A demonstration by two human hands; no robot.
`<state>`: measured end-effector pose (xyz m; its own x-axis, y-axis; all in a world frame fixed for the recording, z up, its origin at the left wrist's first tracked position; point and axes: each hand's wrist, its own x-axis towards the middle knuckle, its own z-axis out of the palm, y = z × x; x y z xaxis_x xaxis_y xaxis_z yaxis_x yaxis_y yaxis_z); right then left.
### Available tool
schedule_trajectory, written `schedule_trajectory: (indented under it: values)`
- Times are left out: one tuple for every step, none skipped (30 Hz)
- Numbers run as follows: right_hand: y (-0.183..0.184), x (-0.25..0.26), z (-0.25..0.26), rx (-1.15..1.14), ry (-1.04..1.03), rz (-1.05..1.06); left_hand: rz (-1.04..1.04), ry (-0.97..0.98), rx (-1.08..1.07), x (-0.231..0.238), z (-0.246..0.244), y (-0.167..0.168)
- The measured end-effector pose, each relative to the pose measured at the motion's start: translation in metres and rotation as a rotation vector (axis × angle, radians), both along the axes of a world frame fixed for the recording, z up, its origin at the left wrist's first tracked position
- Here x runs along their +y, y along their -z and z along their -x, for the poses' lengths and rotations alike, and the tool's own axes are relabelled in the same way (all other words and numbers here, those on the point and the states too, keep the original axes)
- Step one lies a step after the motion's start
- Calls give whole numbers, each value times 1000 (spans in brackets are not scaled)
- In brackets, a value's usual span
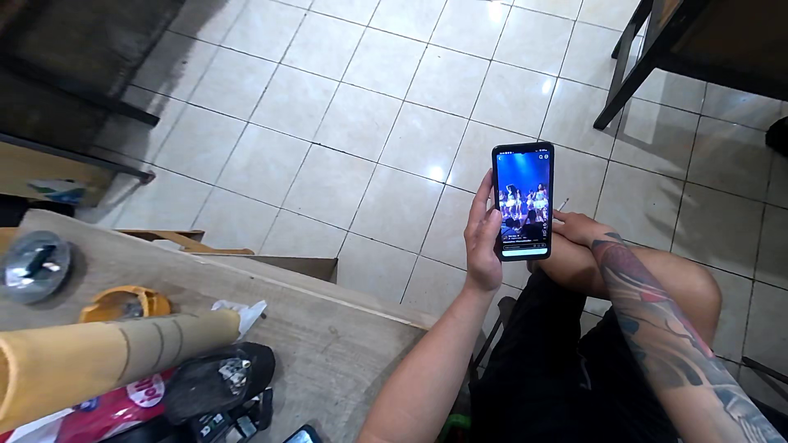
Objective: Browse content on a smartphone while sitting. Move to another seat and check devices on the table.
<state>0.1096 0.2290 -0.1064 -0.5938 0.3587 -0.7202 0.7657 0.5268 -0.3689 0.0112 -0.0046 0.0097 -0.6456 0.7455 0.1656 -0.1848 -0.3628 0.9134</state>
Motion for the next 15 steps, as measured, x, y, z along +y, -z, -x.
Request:
schedule_trajectory:
  values:
    - [-1,0,0,0,4,2,-1,2,4,0,0,0]
    - [-1,-1,-1,2,7,4,-2,3,6,0,0,0]
    - [-2,-1,-1,3,8,6,-3,2,6,0,0,0]
    - [-1,-1,-1,4,7,8,-4,2,3,0,0,0]
    - [-1,0,0,3,6,8,-4,2,-1,0,0,0]
    - [-1,0,-1,3,7,7,0,2,-3,0,0,0]
    - [0,0,-1,5,7,2,2,-1,-2,0,0,0]
    - [1,0,-1,6,8,0,3,-1,-1,0,0,0]
    - [1,0,-1,6,8,-2,3,-1,-3,0,0,0]
    - [2,0,-1,6,8,-2,7,-4,-2,0,0,0]
    - [1,0,-1,6,7,-2,9,-6,-3,0,-1,0]
    - [0,0,-1,4,5,1,10,-4,-2,0,-1,0]
    - [-1,0,-1,2,0,2,10,-4,1,-1,0,0]
    - [-2,-1,-1,2,-1,3,11,-2,3,-1,0,0]
    - [-3,-1,-1,2,-2,4,16,-5,4,0,0,0]
